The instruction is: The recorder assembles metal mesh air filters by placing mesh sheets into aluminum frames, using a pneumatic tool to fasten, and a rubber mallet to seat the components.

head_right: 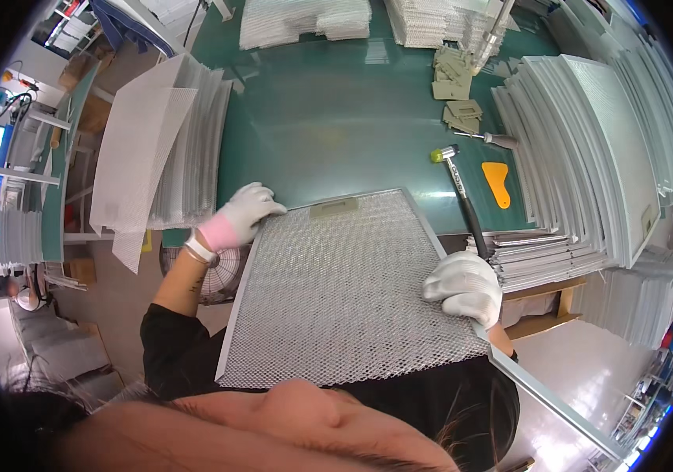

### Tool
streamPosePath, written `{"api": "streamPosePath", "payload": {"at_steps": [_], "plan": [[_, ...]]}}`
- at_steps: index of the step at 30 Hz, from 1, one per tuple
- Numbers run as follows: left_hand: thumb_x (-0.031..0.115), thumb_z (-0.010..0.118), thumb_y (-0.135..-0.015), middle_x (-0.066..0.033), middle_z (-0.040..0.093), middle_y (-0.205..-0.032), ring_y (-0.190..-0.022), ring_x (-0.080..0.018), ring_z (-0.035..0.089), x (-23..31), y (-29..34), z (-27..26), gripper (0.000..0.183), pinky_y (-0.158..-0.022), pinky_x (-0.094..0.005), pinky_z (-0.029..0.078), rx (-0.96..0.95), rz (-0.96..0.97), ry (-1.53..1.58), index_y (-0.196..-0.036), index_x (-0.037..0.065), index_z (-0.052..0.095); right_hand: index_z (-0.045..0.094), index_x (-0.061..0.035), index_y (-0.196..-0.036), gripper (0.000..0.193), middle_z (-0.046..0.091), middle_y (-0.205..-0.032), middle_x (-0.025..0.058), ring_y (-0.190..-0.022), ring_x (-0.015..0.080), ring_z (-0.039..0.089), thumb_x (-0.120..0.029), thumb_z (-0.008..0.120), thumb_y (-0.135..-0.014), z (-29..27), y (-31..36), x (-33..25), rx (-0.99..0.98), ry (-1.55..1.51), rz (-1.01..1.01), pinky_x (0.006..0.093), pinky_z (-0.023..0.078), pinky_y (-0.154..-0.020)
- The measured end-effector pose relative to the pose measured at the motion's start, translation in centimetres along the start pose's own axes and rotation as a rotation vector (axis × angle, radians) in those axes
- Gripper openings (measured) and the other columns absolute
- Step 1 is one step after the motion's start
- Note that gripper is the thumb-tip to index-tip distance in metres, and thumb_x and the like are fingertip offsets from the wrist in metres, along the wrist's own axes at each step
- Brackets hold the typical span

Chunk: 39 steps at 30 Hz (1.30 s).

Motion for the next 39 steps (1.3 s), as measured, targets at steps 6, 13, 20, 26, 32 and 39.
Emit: {"api": "streamPosePath", "payload": {"at_steps": [6,13,20,26,32,39], "plan": [[0.024,0.049,-0.098,-0.0155,0.042,-0.149,-0.141,-0.0329,0.032,3.3,-4.6,0.1,0.045,-0.117,-0.043,0.025,-0.207,0.247,0.479,-0.14,0.006,0.048,0.048,-0.0043,-0.081,0.045,0.062,-0.072,0.0166,-0.061,0.0231,0.063,-0.046,0.046,-0.098,0.3,-2.2,0.2,0.005,-0.122,-0.079,0.0327,0.047,-0.046],[0.04,0.042,-0.101,-0.0135,0.03,-0.156,-0.147,-0.0324,0.02,4.6,-13.0,4.7,0.056,-0.119,-0.0448,0.02,-0.302,0.315,0.446,-0.147,0.008,0.038,0.05,-0.0111,-0.081,0.021,0.066,-0.076,0.0091,-0.065,0.0226,0.063,-0.025,0.06,-0.092,1.6,-1.8,-1.7,0.408,0.153,0.195,0.034,0.048,-0.058],[0.046,0.051,-0.096,-0.0204,0.063,-0.12,-0.115,-0.0329,0.06,5.3,-5.4,-5.1,0.06,-0.099,-0.0503,0.045,-0.323,0.338,1.121,-0.129,-0.003,0.056,0.05,-0.0093,-0.081,0.023,0.065,-0.075,0.009,-0.065,0.0229,0.061,-0.027,0.06,-0.094,0.4,-3.2,-0.5,0.434,0.141,0.242,0.0353,0.048,-0.061],[0.036,0.075,-0.083,-0.0148,0.067,-0.086,-0.079,-0.0298,0.065,8.1,1.3,-9.7,0.045,-0.07,-0.0418,0.052,0.982,0.801,1.104,-0.096,-0.007,0.066,0.058,-0.0026,-0.085,0.018,0.063,-0.078,0.0077,-0.074,0.0187,0.06,-0.017,0.068,-0.089,-2.8,-7.7,4.9,0.665,0.025,0.477,0.0308,0.049,-0.068],[-0.002,0.071,-0.079,-0.0068,0.063,-0.077,-0.071,-0.0108,0.058,3.1,1.1,-9.3,0.013,-0.064,-0.0246,0.048,1.602,0.057,0.611,-0.087,-0.001,0.061,0.044,0.0018,-0.13,0.073,0.062,-0.117,0.0112,-0.108,0.0201,0.059,-0.019,0.084,-0.072,-1.8,-4.5,12.5,0.512,0.142,0.842,0.0345,0.046,-0.096],[-0.007,0.071,-0.081,0.0009,0.054,-0.077,-0.066,-0.0028,0.048,3.8,-0.8,-11.1,0.036,-0.059,-0.0184,0.042,1.57,-0.046,0.912,-0.075,0.009,0.04,0.045,0.003,-0.125,0.072,0.066,-0.109,0.0231,-0.102,0.0369,0.065,-0.019,0.084,-0.068,2.7,3.9,15.2,0.341,0.519,1.088,0.0399,0.051,-0.089]]}}
Point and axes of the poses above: each hand's wrist, its own y-axis away from the middle knuckle, its own z-axis out of the palm, x = y × z, the point moved 3 cm from there along -y, towards the middle knuckle
